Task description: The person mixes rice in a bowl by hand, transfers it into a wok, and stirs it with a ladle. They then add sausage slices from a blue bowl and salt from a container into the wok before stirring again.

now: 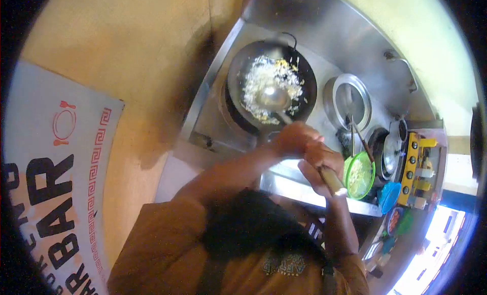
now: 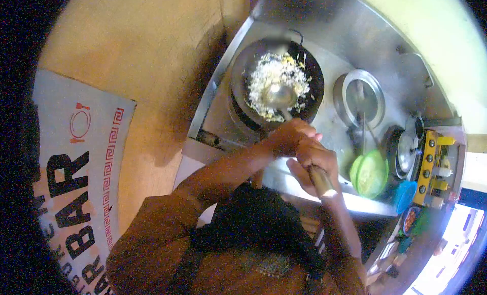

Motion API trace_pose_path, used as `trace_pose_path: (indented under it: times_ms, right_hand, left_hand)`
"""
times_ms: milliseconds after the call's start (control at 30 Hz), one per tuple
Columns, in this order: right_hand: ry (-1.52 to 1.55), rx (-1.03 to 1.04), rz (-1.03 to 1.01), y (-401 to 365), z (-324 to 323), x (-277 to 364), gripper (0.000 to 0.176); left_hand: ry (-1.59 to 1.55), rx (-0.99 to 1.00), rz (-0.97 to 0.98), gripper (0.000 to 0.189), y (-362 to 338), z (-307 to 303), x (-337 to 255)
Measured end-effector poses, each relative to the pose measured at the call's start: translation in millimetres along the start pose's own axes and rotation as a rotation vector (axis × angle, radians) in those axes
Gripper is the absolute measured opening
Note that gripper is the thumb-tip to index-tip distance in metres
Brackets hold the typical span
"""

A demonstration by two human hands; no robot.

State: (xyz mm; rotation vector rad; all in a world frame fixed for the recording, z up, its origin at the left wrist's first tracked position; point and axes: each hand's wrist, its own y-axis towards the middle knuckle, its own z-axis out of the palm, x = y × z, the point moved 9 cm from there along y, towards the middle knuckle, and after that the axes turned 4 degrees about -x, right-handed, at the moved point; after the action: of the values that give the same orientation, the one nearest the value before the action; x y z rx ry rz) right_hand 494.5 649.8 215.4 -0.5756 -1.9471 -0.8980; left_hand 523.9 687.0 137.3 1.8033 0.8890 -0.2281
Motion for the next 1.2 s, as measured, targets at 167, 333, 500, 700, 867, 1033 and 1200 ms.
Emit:
trace_pose_path:
  times_ms: [167,333,500,700,867,1033,1200]
  right_hand:
    - [-0.093,0.142,0.03,-11,30,-1,0.028]
    - [-0.004,0.097,-0.066,15,34,6,0.027]
    - [-0.066,-0.012,-0.205,43,12,-14,0.026]
    - [-0.088,-0.042,-0.131,32,3,-38,0.03]
    - [-0.035,-0.122,-0.118,53,-30,-25,0.03]
    - [-0.117,-0.054,-0.129,32,-12,-46,0.029]
    - [-0.009,-0.053,-0.131,-12,11,-22,0.029]
  left_hand:
    - [-0.016,-0.038,-0.142,0.035,-29,-19,-3]
    - [0.067,-0.121,-0.015,0.033,-32,-32,29]
    - [-0.203,-0.055,-0.246,0.037,9,-28,66]
    - [-0.042,-0.083,0.055,0.031,13,-2,57]
    - [-0.155,0.012,0.039,0.023,53,4,62]
    - [-0.051,-0.022,0.101,0.022,25,8,60]
    - [-0.171,0.028,0.06,0.021,-27,13,36]
